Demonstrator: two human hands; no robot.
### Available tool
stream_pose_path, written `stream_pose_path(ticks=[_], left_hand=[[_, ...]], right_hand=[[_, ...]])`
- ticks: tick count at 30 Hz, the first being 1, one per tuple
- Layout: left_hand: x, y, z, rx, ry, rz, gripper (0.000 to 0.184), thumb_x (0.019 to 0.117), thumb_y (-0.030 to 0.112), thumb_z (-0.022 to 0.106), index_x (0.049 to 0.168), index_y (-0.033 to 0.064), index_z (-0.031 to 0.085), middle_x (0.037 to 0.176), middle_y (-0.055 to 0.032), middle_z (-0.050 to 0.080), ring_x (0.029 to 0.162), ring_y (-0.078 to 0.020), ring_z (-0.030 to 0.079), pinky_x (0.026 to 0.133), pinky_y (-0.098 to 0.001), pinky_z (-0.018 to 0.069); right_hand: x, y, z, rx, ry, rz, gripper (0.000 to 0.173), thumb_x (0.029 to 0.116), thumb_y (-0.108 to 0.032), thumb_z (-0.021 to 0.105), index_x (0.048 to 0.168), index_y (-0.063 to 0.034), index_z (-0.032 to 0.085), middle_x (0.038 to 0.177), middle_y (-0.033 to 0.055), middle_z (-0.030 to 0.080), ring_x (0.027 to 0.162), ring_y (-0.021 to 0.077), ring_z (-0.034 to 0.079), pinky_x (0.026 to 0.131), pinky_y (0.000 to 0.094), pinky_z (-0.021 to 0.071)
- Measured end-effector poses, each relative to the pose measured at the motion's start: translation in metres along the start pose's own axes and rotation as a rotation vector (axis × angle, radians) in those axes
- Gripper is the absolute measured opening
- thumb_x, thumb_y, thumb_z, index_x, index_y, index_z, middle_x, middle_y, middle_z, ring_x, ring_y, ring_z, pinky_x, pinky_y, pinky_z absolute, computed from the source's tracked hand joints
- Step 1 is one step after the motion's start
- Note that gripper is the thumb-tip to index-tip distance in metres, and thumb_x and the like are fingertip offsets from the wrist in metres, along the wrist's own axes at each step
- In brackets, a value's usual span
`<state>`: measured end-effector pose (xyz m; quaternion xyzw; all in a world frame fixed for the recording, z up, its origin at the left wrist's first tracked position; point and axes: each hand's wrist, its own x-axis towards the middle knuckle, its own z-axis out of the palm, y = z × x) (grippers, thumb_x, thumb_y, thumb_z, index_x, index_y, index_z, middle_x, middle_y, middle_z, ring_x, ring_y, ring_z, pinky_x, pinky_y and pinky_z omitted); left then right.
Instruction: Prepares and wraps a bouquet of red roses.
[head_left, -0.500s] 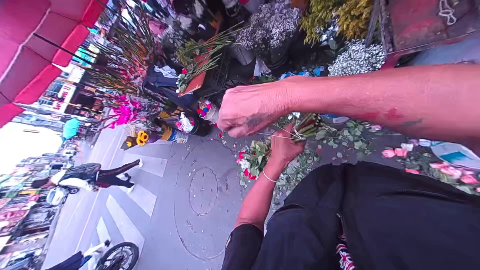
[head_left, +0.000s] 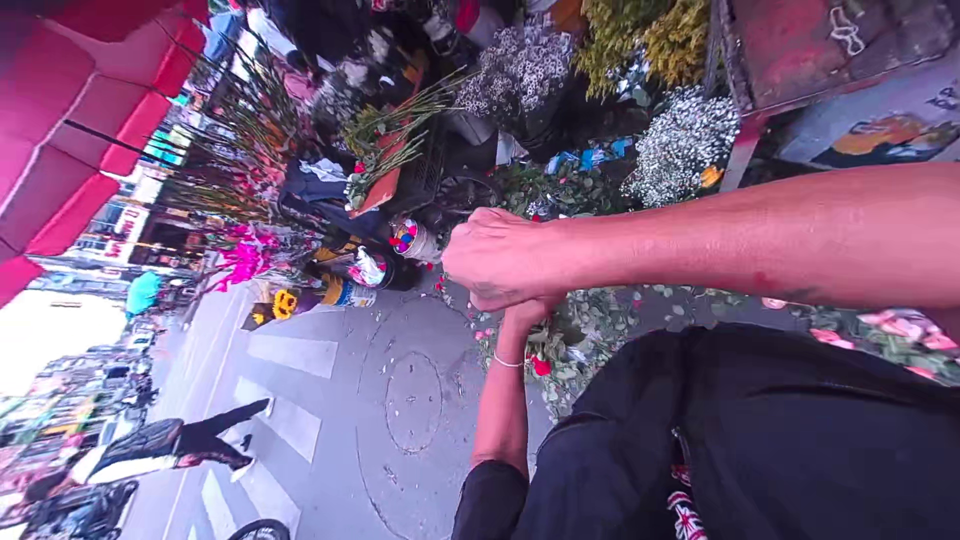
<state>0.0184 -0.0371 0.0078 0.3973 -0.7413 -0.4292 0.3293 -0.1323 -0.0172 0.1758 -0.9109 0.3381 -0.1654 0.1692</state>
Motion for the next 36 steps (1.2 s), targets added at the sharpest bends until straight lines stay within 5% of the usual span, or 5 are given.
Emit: stream_pose_path(ticks=[5,10,25,29,36], left_hand=[[0.004,-0.028,-0.036,-0.359,-0.678,0.152,0.018,0.0838,0.022,0.078,0.079,0.0124,0.063,0.071,0.0066,0.062,0.070,-0.0012,0.060,0.067,-0.0221,0.0489],[0.004,-0.036,-0.038,-0.654,-0.815,0.132,0.010,0.0858,0.020,0.078,0.088,0.0172,0.069,0.075,0.0084,0.065,0.071,-0.0025,0.060,0.068,-0.0229,0.0491],[0.024,-0.016,-0.035,-0.798,-0.913,0.108,0.012,0.0864,0.022,0.080,0.089,0.0169,0.069,0.072,0.0081,0.066,0.065,-0.0025,0.061,0.063,-0.0215,0.0499],[0.029,-0.005,-0.044,-0.900,-0.882,0.119,0.015,0.0868,0.020,0.079,0.099,0.0185,0.071,0.076,0.0075,0.068,0.065,-0.0029,0.060,0.064,-0.0210,0.0491],[0.057,0.037,-0.123,-0.723,-0.423,0.279,0.002,0.0892,0.016,0.069,0.091,0.0156,0.069,0.063,0.0049,0.064,0.057,-0.0072,0.061,0.063,-0.0272,0.0538]], right_hand=[[-0.031,0.078,0.031,1.083,0.087,0.416,0.020,0.0968,-0.014,0.064,0.077,-0.0086,0.067,0.067,-0.0018,0.061,0.062,0.0052,0.056,0.061,0.0221,0.0442],[-0.073,0.060,0.046,0.471,0.403,0.010,0.015,0.0888,-0.021,0.062,0.093,-0.0118,0.073,0.081,-0.0029,0.066,0.079,0.0057,0.059,0.070,0.0268,0.0436],[-0.078,0.083,0.100,0.430,0.813,-0.158,0.015,0.0829,-0.006,0.059,0.088,-0.0069,0.072,0.085,0.0010,0.068,0.092,0.0110,0.060,0.082,0.0250,0.0463],[-0.074,0.091,0.125,-0.025,0.769,-0.300,0.032,0.0949,0.002,0.051,0.114,-0.0104,0.073,0.113,0.0046,0.073,0.106,0.0260,0.064,0.104,0.0502,0.0394],[-0.076,0.089,0.101,0.741,1.039,0.149,0.063,0.0886,0.001,0.063,0.148,0.0018,0.041,0.148,0.0174,0.046,0.106,0.0135,0.068,0.085,0.0257,0.0614]])
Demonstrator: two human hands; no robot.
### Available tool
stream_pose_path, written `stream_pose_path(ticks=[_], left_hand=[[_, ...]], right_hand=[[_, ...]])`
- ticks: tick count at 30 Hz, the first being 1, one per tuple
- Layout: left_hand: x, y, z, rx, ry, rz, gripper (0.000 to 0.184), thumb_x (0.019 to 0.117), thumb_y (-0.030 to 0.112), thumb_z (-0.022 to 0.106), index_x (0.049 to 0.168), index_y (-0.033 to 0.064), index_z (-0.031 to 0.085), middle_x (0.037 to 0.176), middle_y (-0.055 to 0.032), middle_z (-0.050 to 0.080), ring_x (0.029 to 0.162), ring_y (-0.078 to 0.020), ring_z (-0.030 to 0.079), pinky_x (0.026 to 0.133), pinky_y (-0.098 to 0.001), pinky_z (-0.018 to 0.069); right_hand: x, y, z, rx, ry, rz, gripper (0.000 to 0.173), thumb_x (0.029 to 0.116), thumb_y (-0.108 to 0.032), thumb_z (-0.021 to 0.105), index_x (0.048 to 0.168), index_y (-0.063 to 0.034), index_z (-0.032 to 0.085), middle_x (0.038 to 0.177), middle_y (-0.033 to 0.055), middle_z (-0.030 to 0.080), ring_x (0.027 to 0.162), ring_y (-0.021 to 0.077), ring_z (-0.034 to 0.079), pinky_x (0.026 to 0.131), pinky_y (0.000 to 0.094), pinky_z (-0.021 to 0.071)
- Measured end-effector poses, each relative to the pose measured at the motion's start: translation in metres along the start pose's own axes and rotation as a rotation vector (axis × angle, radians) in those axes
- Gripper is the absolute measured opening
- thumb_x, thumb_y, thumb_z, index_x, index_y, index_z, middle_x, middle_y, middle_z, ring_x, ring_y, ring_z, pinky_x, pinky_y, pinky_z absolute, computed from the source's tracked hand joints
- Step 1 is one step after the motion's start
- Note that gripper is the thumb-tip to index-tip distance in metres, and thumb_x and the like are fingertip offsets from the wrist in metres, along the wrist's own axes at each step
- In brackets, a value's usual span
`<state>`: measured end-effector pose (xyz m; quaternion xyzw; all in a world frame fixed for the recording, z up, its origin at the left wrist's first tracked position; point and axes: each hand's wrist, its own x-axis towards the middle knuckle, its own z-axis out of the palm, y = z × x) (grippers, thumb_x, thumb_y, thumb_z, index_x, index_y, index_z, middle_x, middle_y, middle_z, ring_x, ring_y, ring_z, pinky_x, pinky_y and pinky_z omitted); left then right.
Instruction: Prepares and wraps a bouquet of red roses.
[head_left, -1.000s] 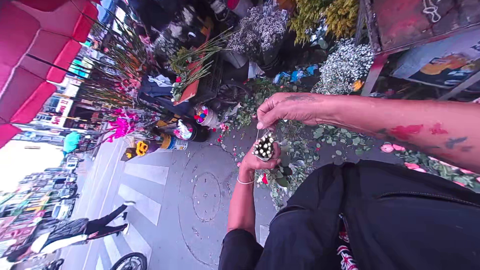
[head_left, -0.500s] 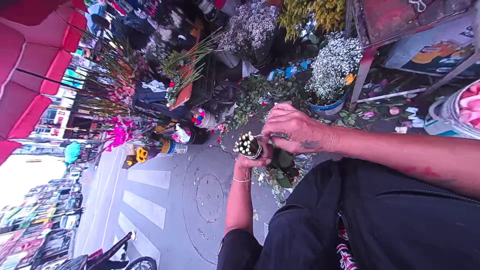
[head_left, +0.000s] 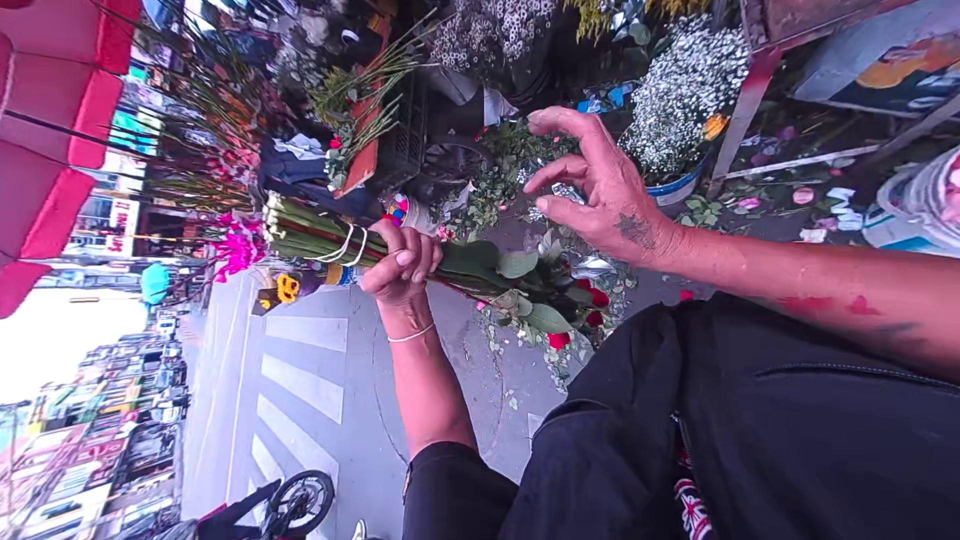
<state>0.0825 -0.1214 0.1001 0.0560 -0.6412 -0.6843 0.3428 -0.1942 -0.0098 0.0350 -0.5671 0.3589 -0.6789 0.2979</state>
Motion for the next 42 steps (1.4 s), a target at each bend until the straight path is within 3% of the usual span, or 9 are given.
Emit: stream_pose_path(ticks=[3,6,9,14,17,21,31,35,42], left_hand=[[0.012,0.052,-0.005,0.169,0.174,0.118,0.006,0.0858,0.014,0.067,0.081,0.0162,0.064,0.058,0.0044,0.060,0.052,-0.0085,0.059,0.058,-0.0272,0.0528],[0.027,0.090,-0.002,0.245,0.255,0.215,0.012,0.0841,0.011,0.066,0.074,0.0141,0.060,0.054,0.0031,0.056,0.049,-0.0093,0.057,0.054,-0.0275,0.0517],[0.037,0.118,0.002,0.293,0.329,0.292,0.016,0.0829,0.010,0.064,0.070,0.0121,0.055,0.052,0.0021,0.051,0.046,-0.0107,0.053,0.050,-0.0277,0.0505],[0.033,0.165,0.000,0.203,0.110,0.413,0.018,0.0838,0.014,0.068,0.073,0.0045,0.058,0.053,-0.0020,0.053,0.047,-0.0147,0.055,0.051,-0.0295,0.0502],[0.025,0.186,0.009,0.245,-0.029,0.430,0.018,0.0881,0.017,0.067,0.077,0.0044,0.061,0.054,-0.0029,0.055,0.049,-0.0157,0.057,0.055,-0.0310,0.0514],[0.031,0.197,0.028,0.358,-0.103,0.455,0.021,0.0907,0.021,0.065,0.078,0.0057,0.059,0.055,-0.0029,0.054,0.051,-0.0172,0.057,0.060,-0.0342,0.0531],[0.029,0.210,0.052,0.401,-0.297,0.436,0.020,0.0946,0.022,0.062,0.084,0.0049,0.063,0.059,-0.0035,0.058,0.057,-0.0183,0.061,0.068,-0.0383,0.0544],[0.031,0.209,0.059,0.379,-0.187,0.513,0.021,0.0922,0.024,0.065,0.088,0.0035,0.066,0.060,-0.0049,0.061,0.055,-0.0182,0.061,0.061,-0.0349,0.0543],[0.052,0.191,0.082,0.425,0.093,0.694,0.022,0.0926,0.024,0.064,0.091,0.0019,0.066,0.059,-0.0029,0.060,0.048,-0.0146,0.057,0.050,-0.0298,0.0517]], right_hand=[[-0.012,0.022,-0.006,-0.222,-0.054,0.152,0.036,0.0941,-0.007,0.064,0.130,-0.0027,0.058,0.126,0.0145,0.062,0.096,0.0157,0.069,0.081,0.0290,0.0590],[-0.030,0.050,0.000,-0.307,-0.269,0.011,0.014,0.0951,-0.010,0.064,0.102,-0.0048,0.074,0.094,0.0104,0.073,0.084,0.0199,0.070,0.079,0.0368,0.0571],[-0.030,0.060,0.002,-0.324,-0.371,-0.045,0.016,0.0972,-0.009,0.062,0.104,-0.0058,0.076,0.098,0.0112,0.073,0.092,0.0241,0.071,0.086,0.0426,0.0567],[-0.005,0.058,-0.013,-0.377,-0.098,-0.020,0.018,0.0975,-0.006,0.059,0.103,-0.0061,0.077,0.103,0.0136,0.074,0.101,0.0298,0.071,0.091,0.0485,0.0539],[-0.011,0.050,-0.007,-0.461,-0.060,-0.286,0.022,0.0997,-0.011,0.056,0.105,-0.0102,0.077,0.104,0.0083,0.075,0.101,0.0280,0.068,0.089,0.0456,0.0502],[-0.020,0.044,0.026,-0.475,-0.199,-0.480,0.029,0.1020,-0.006,0.050,0.119,-0.0122,0.073,0.112,0.0065,0.075,0.112,0.0259,0.068,0.099,0.0471,0.0486],[-0.023,0.030,0.031,-0.275,-0.292,-0.268,0.027,0.1046,-0.021,0.052,0.111,-0.0078,0.074,0.096,0.0104,0.073,0.090,0.0261,0.070,0.082,0.0464,0.0514],[-0.005,0.033,0.033,-0.386,-0.170,-0.360,0.019,0.1017,-0.017,0.058,0.104,-0.0124,0.076,0.103,0.0061,0.074,0.097,0.0252,0.069,0.088,0.0469,0.0487],[0.003,0.031,0.037,-0.347,-0.341,-0.389,0.021,0.1004,-0.009,0.052,0.102,-0.0043,0.073,0.082,0.0122,0.072,0.078,0.0296,0.071,0.075,0.0478,0.0541]])
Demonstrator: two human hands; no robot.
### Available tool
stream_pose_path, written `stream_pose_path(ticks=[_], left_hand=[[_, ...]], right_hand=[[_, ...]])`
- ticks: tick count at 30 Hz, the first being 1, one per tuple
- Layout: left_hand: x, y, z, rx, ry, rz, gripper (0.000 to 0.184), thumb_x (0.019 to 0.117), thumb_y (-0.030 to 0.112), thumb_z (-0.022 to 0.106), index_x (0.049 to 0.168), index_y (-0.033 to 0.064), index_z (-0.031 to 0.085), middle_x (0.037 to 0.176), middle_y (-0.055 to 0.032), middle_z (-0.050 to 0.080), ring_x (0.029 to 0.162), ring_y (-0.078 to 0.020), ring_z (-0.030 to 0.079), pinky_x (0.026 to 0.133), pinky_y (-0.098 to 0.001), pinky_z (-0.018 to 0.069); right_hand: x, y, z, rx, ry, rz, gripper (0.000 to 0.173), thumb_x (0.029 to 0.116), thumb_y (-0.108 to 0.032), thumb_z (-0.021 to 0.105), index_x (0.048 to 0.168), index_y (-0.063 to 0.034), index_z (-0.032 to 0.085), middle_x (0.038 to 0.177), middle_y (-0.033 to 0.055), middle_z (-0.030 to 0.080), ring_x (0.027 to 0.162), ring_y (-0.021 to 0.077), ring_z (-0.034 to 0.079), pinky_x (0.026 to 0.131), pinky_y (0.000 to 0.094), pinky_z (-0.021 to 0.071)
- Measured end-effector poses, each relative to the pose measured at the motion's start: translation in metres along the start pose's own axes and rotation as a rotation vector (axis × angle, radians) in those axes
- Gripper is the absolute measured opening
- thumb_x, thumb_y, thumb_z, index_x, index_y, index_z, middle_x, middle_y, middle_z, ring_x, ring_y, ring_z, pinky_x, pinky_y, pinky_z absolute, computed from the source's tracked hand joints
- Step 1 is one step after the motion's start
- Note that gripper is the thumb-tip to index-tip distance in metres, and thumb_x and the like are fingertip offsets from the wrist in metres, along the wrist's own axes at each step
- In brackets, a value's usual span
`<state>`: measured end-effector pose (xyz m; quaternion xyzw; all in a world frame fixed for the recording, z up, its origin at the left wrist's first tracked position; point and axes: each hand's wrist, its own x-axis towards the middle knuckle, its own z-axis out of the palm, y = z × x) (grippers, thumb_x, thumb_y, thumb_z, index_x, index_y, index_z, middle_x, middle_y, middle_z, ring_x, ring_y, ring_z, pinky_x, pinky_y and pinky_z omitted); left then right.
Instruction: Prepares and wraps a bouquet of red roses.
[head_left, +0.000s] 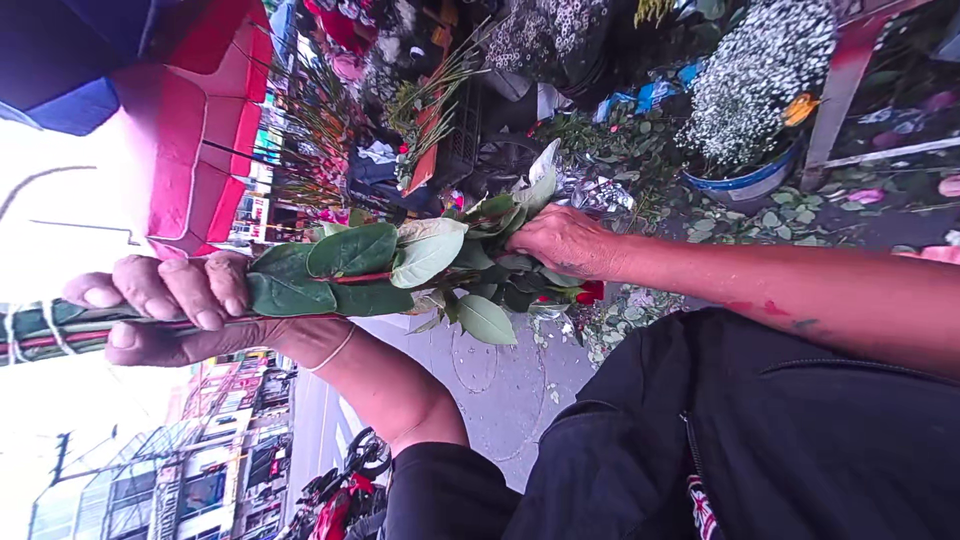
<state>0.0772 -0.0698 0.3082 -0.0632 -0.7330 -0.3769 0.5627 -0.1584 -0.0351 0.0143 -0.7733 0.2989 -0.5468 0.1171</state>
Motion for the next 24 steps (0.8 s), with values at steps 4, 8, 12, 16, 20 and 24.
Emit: stream_pose_path(ticks=[4,8,12,16,20,24], left_hand=[[0.000,-0.005,-0.010,0.086,0.114,-0.014,0.023,0.0935,0.018,0.054,0.079,-0.0008,0.055,0.054,-0.0068,0.053,0.043,-0.0178,0.055,0.045,-0.0319,0.0510],[-0.001,-0.021,-0.006,0.142,0.152,0.037,0.019,0.0936,0.011,0.051,0.080,-0.0023,0.054,0.054,-0.0070,0.054,0.042,-0.0168,0.055,0.043,-0.0306,0.0513],[0.000,-0.023,-0.015,0.065,0.109,0.027,0.018,0.0912,0.013,0.056,0.081,-0.0020,0.056,0.055,-0.0063,0.055,0.044,-0.0168,0.056,0.045,-0.0310,0.0512],[0.002,-0.015,-0.017,0.007,0.140,0.002,0.021,0.0897,0.015,0.061,0.083,-0.0045,0.056,0.056,-0.0097,0.055,0.045,-0.0202,0.057,0.045,-0.0340,0.0533],[0.008,-0.018,-0.011,-0.016,0.180,-0.003,0.023,0.0907,0.015,0.059,0.081,-0.0053,0.055,0.056,-0.0108,0.054,0.043,-0.0205,0.055,0.043,-0.0341,0.0524],[0.012,-0.022,-0.003,0.066,0.239,0.011,0.029,0.0991,0.014,0.040,0.079,-0.0029,0.051,0.053,-0.0066,0.051,0.042,-0.0154,0.053,0.042,-0.0279,0.0488]], right_hand=[[0.002,-0.001,-0.001,0.151,-0.131,0.179,0.024,0.1032,-0.016,0.054,0.111,-0.0029,0.072,0.096,0.0155,0.073,0.089,0.0333,0.071,0.080,0.0525,0.0545],[0.012,0.024,-0.012,0.250,-0.274,0.226,0.029,0.1061,-0.023,0.052,0.111,-0.0060,0.074,0.092,0.0136,0.074,0.089,0.0299,0.070,0.083,0.0530,0.0520],[0.023,0.039,-0.024,0.389,-0.402,0.098,0.027,0.1045,-0.022,0.056,0.110,-0.0044,0.075,0.091,0.0094,0.073,0.085,0.0177,0.066,0.080,0.0391,0.0501],[0.030,0.047,-0.032,0.416,-0.430,-0.019,0.021,0.1010,-0.017,0.062,0.106,-0.0028,0.077,0.083,0.0072,0.073,0.071,0.0121,0.066,0.070,0.0307,0.0537],[0.028,0.053,-0.038,0.266,-0.426,-0.104,0.019,0.0926,-0.001,0.067,0.109,-0.0011,0.076,0.090,0.0135,0.075,0.081,0.0266,0.071,0.079,0.0462,0.0552],[0.001,0.046,-0.021,0.003,-0.141,-0.187,0.019,0.0964,-0.008,0.062,0.110,-0.0065,0.076,0.092,0.0137,0.074,0.083,0.0317,0.072,0.074,0.0500,0.0560]])
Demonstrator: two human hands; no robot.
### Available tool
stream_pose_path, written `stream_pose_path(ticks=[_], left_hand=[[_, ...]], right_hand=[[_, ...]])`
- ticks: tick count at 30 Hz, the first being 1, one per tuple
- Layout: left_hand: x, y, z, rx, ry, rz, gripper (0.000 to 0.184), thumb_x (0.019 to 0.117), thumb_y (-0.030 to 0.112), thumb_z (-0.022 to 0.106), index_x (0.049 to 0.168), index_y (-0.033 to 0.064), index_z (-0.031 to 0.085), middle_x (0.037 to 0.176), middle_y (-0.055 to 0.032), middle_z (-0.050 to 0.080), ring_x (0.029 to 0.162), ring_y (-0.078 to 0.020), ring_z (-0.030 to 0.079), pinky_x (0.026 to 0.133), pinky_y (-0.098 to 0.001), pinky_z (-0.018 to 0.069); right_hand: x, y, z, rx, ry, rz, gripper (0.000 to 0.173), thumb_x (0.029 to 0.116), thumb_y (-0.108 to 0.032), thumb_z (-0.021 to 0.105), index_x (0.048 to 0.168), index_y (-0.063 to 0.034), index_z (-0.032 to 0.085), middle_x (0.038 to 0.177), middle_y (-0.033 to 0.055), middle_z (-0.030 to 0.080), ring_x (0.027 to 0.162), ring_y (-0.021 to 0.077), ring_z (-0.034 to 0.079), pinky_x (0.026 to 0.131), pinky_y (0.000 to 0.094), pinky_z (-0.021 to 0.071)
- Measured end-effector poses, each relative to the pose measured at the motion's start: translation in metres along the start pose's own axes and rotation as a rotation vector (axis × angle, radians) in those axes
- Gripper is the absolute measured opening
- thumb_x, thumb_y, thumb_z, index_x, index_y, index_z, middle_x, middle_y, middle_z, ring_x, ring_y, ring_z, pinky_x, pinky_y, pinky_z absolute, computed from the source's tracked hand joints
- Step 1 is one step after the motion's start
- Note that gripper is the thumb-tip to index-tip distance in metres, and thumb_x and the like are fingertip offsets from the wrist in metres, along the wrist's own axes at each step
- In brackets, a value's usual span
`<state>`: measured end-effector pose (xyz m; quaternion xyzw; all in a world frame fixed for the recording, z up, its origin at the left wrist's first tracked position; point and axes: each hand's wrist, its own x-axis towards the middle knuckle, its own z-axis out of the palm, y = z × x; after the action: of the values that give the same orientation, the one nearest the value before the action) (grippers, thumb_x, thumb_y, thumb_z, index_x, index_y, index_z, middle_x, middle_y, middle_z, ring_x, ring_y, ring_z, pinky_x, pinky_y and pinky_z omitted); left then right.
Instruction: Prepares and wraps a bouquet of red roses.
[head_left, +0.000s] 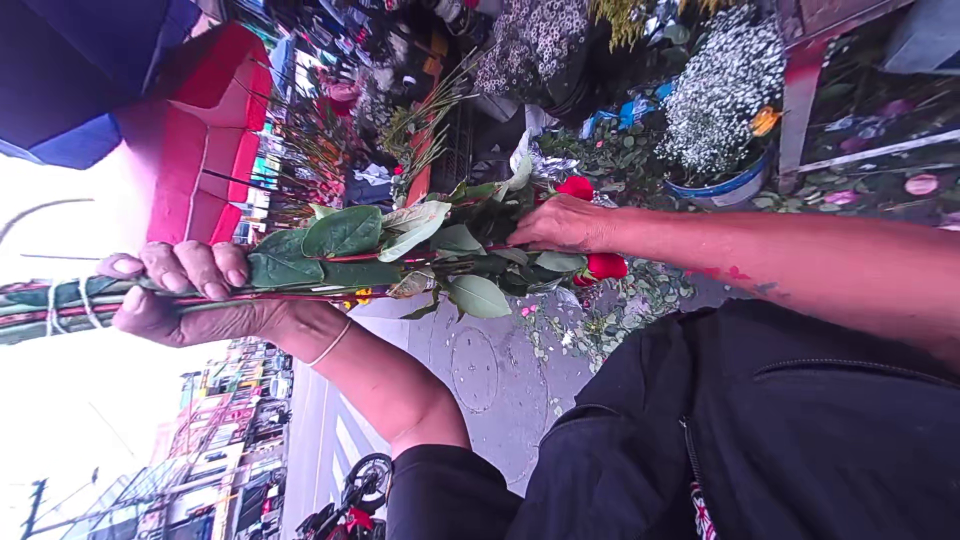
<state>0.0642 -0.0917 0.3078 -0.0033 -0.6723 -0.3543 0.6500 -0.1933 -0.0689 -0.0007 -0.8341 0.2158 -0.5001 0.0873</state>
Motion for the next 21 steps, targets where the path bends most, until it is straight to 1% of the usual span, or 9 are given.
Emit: stream_pose_path(ticks=[2,4,6,8,10,12,14,18,21], left_hand=[[0.003,0.003,-0.005,-0.008,-0.001,-0.024,0.023,0.0952,0.011,0.046,0.080,-0.0045,0.053,0.054,-0.0093,0.053,0.043,-0.0184,0.055,0.043,-0.0305,0.0509],[0.000,-0.003,-0.006,0.015,-0.005,-0.009,0.022,0.0949,0.011,0.043,0.082,-0.0029,0.055,0.056,-0.0081,0.056,0.044,-0.0173,0.056,0.043,-0.0298,0.0514],[0.000,-0.008,-0.019,0.004,-0.027,-0.007,0.025,0.0960,0.011,0.041,0.083,-0.0027,0.058,0.056,-0.0073,0.057,0.045,-0.0173,0.057,0.045,-0.0308,0.0516],[-0.001,-0.012,-0.023,-0.015,-0.022,-0.021,0.024,0.0967,0.011,0.043,0.085,-0.0034,0.057,0.055,-0.0076,0.057,0.045,-0.0176,0.058,0.045,-0.0307,0.0516],[-0.003,-0.011,-0.019,0.007,0.030,-0.020,0.026,0.0982,0.009,0.036,0.083,-0.0038,0.053,0.055,-0.0074,0.054,0.043,-0.0165,0.055,0.043,-0.0286,0.0499],[0.000,-0.008,-0.028,-0.036,0.014,-0.046,0.021,0.0956,0.009,0.041,0.086,-0.0052,0.053,0.056,-0.0087,0.053,0.045,-0.0179,0.054,0.044,-0.0296,0.0500],[0.001,-0.006,-0.030,-0.054,0.002,-0.049,0.020,0.0955,0.010,0.045,0.087,-0.0049,0.055,0.056,-0.0084,0.054,0.044,-0.0179,0.056,0.044,-0.0303,0.0513],[-0.001,-0.008,-0.027,-0.045,-0.017,-0.052,0.023,0.0959,0.010,0.042,0.084,-0.0031,0.057,0.055,-0.0068,0.056,0.044,-0.0169,0.056,0.045,-0.0304,0.0510],[-0.002,-0.009,-0.032,-0.108,-0.040,-0.086,0.021,0.0950,0.011,0.047,0.084,-0.0043,0.056,0.058,-0.0077,0.056,0.045,-0.0169,0.055,0.045,-0.0293,0.0494]], right_hand=[[-0.007,-0.005,0.010,-0.025,0.096,-0.022,0.023,0.0952,-0.011,0.064,0.116,-0.0048,0.072,0.100,0.0162,0.069,0.087,0.0313,0.070,0.074,0.0450,0.0573],[-0.011,-0.011,0.008,0.031,0.146,0.044,0.040,0.0851,-0.009,0.074,0.124,-0.0025,0.067,0.112,0.0216,0.064,0.090,0.0338,0.068,0.073,0.0439,0.0583],[-0.013,-0.012,0.001,0.050,0.184,0.094,0.050,0.0771,-0.008,0.082,0.123,-0.0013,0.063,0.117,0.0228,0.060,0.095,0.0348,0.067,0.075,0.0425,0.0588],[-0.017,-0.005,-0.010,0.017,0.188,0.048,0.035,0.0805,-0.007,0.080,0.112,-0.0019,0.067,0.113,0.0201,0.061,0.101,0.0332,0.064,0.083,0.0408,0.0569],[-0.022,0.005,-0.013,-0.041,0.112,-0.047,0.011,0.0890,-0.005,0.068,0.098,-0.0063,0.074,0.103,0.0160,0.065,0.102,0.0335,0.062,0.088,0.0458,0.0511],[-0.026,0.008,-0.008,-0.061,-0.004,-0.063,0.022,0.0916,-0.006,0.058,0.097,-0.0132,0.078,0.105,0.0127,0.066,0.106,0.0345,0.061,0.092,0.0532,0.0472],[-0.022,0.004,-0.006,-0.015,-0.079,0.001,0.026,0.0883,-0.018,0.057,0.100,-0.0157,0.080,0.108,0.0134,0.066,0.108,0.0362,0.059,0.091,0.0562,0.0441],[-0.013,-0.011,-0.014,0.109,-0.153,0.244,0.029,0.0897,-0.040,0.069,0.092,-0.0127,0.080,0.109,0.0129,0.066,0.110,0.0336,0.057,0.099,0.0569,0.0376],[-0.006,-0.010,-0.025,0.071,-0.157,0.314,0.026,0.0868,-0.037,0.076,0.090,-0.0113,0.078,0.105,0.0124,0.066,0.104,0.0325,0.059,0.090,0.0563,0.0384]])
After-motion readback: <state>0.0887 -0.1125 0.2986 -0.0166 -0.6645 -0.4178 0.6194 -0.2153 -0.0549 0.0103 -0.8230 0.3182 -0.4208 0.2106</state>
